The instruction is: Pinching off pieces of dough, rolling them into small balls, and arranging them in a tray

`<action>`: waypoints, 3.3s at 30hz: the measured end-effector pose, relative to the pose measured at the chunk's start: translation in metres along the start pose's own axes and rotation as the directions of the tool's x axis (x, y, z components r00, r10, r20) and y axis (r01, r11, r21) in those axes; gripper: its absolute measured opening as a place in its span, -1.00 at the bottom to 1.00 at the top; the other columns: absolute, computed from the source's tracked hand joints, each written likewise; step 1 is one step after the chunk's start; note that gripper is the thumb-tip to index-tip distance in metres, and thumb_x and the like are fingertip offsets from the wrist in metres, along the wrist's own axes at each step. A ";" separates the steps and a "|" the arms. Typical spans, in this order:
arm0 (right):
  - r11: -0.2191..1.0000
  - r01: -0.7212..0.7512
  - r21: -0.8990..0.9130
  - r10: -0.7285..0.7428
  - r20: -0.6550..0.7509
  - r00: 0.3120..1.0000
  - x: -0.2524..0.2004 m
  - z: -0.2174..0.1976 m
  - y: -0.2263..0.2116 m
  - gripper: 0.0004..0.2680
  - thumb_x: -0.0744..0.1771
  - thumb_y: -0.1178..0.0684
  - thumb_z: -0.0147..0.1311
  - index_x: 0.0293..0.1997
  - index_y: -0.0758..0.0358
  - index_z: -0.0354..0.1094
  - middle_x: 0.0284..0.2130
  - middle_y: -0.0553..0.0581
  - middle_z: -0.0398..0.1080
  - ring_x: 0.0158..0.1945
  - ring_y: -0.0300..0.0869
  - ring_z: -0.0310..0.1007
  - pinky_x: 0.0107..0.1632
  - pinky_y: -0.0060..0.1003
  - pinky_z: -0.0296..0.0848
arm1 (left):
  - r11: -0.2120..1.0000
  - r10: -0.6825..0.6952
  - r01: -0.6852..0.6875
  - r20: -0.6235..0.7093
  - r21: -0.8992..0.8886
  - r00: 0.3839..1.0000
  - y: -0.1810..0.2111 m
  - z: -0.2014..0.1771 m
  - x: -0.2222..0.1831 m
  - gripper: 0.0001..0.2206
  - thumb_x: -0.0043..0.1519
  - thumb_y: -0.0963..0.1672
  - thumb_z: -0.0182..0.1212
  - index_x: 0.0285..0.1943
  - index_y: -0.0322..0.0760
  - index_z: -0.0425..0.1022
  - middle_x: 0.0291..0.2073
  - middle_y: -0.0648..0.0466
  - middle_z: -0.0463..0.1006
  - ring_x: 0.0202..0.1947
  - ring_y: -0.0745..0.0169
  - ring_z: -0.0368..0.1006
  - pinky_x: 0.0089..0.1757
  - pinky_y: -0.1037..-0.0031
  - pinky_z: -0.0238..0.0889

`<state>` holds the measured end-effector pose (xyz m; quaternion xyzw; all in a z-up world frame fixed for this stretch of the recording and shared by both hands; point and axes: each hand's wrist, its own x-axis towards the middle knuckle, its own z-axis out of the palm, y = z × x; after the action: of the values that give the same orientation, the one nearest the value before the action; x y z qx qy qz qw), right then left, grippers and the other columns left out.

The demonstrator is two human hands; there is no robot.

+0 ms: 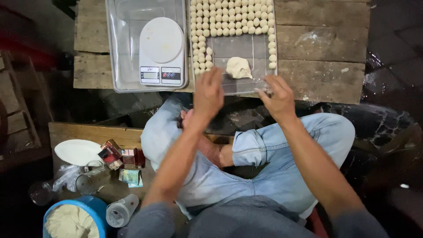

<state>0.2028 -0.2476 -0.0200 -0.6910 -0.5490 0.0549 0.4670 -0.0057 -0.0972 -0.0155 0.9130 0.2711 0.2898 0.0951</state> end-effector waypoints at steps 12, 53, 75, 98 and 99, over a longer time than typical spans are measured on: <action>0.968 0.149 -0.201 -0.122 0.140 0.983 0.034 0.039 0.005 -0.58 0.17 0.23 0.41 0.12 0.39 0.42 -0.08 0.27 0.39 0.03 0.17 0.49 0.03 -0.04 0.53 | 0.996 -0.080 0.082 0.058 -0.020 0.995 0.047 0.073 -0.015 -0.17 0.18 -0.14 0.22 0.67 -0.25 -0.10 0.64 -0.12 -0.17 0.62 -0.21 -0.24 0.42 0.11 -0.11; 0.650 -0.572 0.500 0.397 0.419 0.817 0.050 0.027 -0.019 -0.86 0.39 0.11 0.16 -0.06 0.37 0.55 -0.41 0.08 0.52 -0.39 -0.34 0.43 -0.30 -0.53 0.42 | 0.722 -0.660 0.692 -0.280 0.019 0.697 -0.108 -0.049 0.045 -0.85 0.17 -0.13 0.41 -0.19 -0.32 0.66 -0.27 0.05 0.61 -0.32 0.21 0.50 -0.24 0.37 0.42; 0.786 -0.208 0.582 0.052 0.274 0.960 0.032 0.054 -0.026 -0.80 0.25 0.28 0.41 -0.08 0.45 0.56 -0.23 0.30 0.53 -0.29 -0.06 0.59 -0.24 -0.26 0.61 | 0.231 -0.811 0.789 0.336 -0.569 0.480 0.044 0.008 -0.037 -0.89 0.11 -0.10 0.46 -0.22 -0.08 0.73 -0.37 0.08 0.72 -0.22 0.32 0.63 -0.13 0.43 0.46; 0.543 -0.482 0.688 0.298 0.379 0.876 0.029 0.064 -0.001 -0.90 0.31 0.31 0.28 -0.13 0.47 0.52 -0.29 0.21 0.44 -0.28 -0.24 0.45 -0.27 -0.32 0.61 | 0.144 -0.686 0.556 0.322 -0.819 0.653 0.049 0.012 -0.009 -0.78 0.26 -0.09 0.41 0.06 -0.11 0.69 -0.11 0.07 0.67 -0.01 0.36 0.56 0.03 0.45 0.42; 0.544 -0.482 0.687 0.298 0.379 0.876 0.027 0.065 0.000 -0.90 0.31 0.31 0.28 -0.13 0.47 0.52 -0.29 0.21 0.44 -0.28 -0.24 0.45 -0.27 -0.32 0.61 | 0.143 -0.686 0.556 0.323 -0.819 0.652 0.047 0.016 -0.012 -0.78 0.26 -0.09 0.41 0.06 -0.11 0.69 -0.11 0.07 0.67 -0.01 0.36 0.56 0.03 0.45 0.42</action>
<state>0.1755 -0.1875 -0.0440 -0.5222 -0.3517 0.4595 0.6265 0.0162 -0.1433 -0.0182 0.5092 0.4391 0.3751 0.6381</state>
